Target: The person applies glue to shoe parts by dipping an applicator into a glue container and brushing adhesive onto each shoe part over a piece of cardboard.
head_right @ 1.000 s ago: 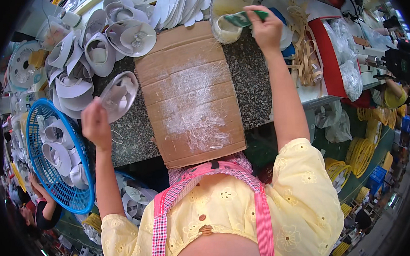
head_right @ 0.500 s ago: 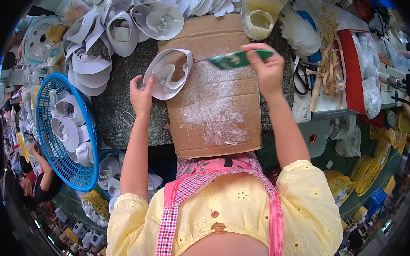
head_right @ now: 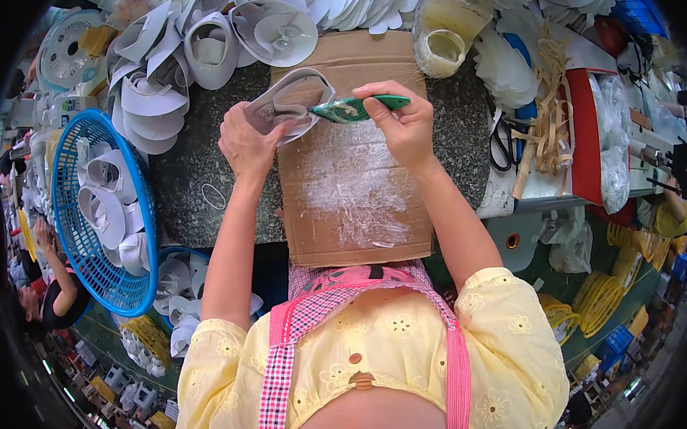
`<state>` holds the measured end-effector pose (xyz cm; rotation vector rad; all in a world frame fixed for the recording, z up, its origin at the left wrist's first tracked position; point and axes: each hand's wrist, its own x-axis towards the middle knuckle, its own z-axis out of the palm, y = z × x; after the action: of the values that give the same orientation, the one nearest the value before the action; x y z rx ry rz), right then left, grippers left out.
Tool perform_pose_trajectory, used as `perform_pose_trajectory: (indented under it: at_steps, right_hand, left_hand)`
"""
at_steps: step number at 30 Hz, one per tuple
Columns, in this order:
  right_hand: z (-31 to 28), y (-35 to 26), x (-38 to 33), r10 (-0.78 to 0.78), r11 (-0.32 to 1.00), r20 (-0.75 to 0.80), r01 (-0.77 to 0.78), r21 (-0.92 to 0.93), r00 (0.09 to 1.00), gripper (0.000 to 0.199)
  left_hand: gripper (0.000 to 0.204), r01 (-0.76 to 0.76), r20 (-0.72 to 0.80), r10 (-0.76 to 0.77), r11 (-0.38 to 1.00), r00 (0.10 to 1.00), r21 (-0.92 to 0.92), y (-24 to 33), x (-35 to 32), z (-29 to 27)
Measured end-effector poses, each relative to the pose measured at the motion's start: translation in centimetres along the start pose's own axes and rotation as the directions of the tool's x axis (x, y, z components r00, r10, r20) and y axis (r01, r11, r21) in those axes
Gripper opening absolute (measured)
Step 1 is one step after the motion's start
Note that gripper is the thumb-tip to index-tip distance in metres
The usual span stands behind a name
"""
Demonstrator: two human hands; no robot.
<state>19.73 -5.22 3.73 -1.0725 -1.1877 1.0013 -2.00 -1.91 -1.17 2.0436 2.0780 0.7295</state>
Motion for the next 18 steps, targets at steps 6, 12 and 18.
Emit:
perform_pose_trajectory:
  at_steps: [6,12,18]
  right_hand:
    - [0.0,0.1,0.9,-0.195,0.913,0.16,0.239,-0.332,0.968,0.011]
    - [1.0,1.9,1.8,-0.328,0.652,0.441,0.538,-0.534,0.836,0.021]
    - [0.2,6.1,2.5,-0.387,0.497,0.507,0.638,-0.588,0.77,0.015]
  left_hand:
    - [0.043,-0.208,-0.042,0.204,0.963,0.978,-0.173,0.6,0.8,-0.8]
    - [0.04,-0.32,-0.169,0.279,0.889,0.945,-0.326,3.6,1.1,-0.8]
    - [0.047,-0.341,-0.102,0.331,0.834,0.938,-0.433,5.4,1.0,-0.6]
